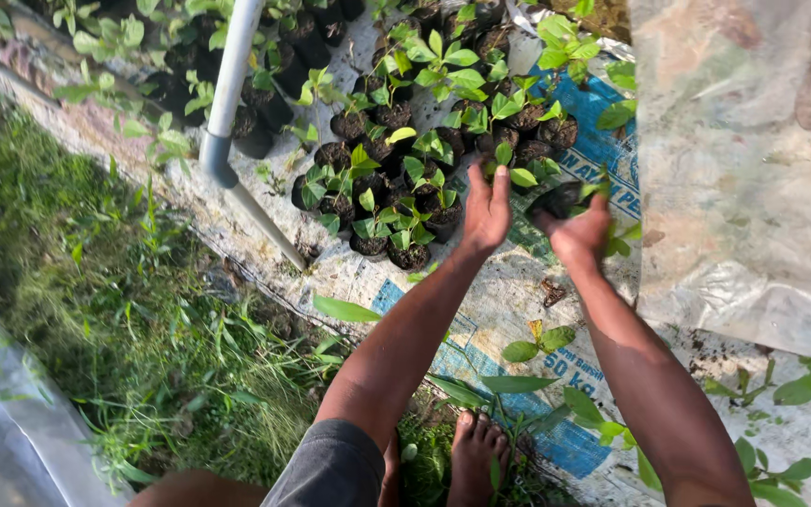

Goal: The person walks through a greenhouse, lifts a plastic sheet, and uproots small seedlings from the soil. They gather the seedlings by hand and place them into a designated area on a raised bed.

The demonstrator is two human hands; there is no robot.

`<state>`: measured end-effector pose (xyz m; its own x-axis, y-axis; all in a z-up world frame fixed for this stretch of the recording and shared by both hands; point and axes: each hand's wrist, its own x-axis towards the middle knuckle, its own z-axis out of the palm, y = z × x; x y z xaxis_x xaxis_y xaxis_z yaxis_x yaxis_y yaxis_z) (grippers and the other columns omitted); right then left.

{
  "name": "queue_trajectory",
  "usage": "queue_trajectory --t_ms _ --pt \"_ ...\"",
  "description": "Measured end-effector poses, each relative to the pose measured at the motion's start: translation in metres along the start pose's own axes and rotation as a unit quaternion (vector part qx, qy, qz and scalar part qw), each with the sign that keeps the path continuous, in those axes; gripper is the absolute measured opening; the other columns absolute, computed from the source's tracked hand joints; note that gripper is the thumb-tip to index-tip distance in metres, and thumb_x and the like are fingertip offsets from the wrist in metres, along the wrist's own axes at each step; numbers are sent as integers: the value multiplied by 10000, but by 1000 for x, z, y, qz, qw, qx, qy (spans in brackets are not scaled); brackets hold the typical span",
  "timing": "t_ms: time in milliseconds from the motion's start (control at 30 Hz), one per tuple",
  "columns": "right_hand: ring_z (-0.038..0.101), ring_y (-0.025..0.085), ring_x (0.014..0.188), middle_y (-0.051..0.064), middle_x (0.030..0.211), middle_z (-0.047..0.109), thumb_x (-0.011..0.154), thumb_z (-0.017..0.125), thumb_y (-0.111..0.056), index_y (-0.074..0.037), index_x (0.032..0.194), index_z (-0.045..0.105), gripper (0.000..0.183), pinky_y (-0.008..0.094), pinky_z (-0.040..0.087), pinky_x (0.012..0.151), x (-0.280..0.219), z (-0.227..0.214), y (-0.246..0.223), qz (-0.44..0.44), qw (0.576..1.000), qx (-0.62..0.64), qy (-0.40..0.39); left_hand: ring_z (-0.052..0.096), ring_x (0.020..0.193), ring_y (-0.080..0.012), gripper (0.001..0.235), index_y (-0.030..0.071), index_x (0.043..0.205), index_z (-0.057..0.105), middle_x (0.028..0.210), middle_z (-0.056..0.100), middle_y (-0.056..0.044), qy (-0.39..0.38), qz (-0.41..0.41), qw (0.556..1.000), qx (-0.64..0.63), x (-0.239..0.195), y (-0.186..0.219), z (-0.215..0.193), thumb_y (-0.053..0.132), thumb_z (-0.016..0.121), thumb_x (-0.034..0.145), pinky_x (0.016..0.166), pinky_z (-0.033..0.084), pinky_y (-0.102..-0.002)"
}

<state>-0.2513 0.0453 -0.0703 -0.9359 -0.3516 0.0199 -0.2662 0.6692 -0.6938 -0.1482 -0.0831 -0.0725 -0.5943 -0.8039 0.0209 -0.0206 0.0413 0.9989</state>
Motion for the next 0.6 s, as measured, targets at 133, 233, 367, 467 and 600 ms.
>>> queue_trajectory --t_ms 133,233,367,467,600 --pt "729 282 970 120 1106 736 769 1001 -225 -7 1207 612 626 406 575 905 5 -38 -37 -197 974 88 73 503 1411 -493 622 -5 1569 229 1511 478 -344 12 97 995 35 -14 -8 2 375 410 1111 1180 396 -488" --pt "698 286 958 159 1079 715 729 1037 -219 21 1182 609 668 424 564 868 21 -43 -80 -318 936 64 135 457 1410 -512 703 -13 1598 145 1533 405 -364 -23 132 990 52 -21 -3 -2 347 437 1068 1192 381 -497" --pt "735 246 964 107 1073 742 771 994 -231 -41 1128 632 543 389 591 899 36 -26 -135 -322 943 86 3 384 1456 -494 797 -11 1594 123 1571 343 -360 -64 146 979 127 -30 1 1 364 517 1012 1232 326 -515" --pt "715 256 924 105 1036 733 640 972 -276 -59 1090 643 599 384 577 872 35 0 -167 -214 972 -2 -95 297 1483 -498 903 -17 1582 115 1585 288 -362 -100 155 961 208 -33 0 5 394 601 940 1253 273 -534" --pt "692 314 951 158 1057 707 566 986 -324 -36 1114 639 710 413 560 889 24 29 -180 -137 967 -141 -164 254 1463 -523 982 -27 1533 209 1556 295 -352 -149 206 920 298 -29 -1 6 433 720 832 1220 223 -573"
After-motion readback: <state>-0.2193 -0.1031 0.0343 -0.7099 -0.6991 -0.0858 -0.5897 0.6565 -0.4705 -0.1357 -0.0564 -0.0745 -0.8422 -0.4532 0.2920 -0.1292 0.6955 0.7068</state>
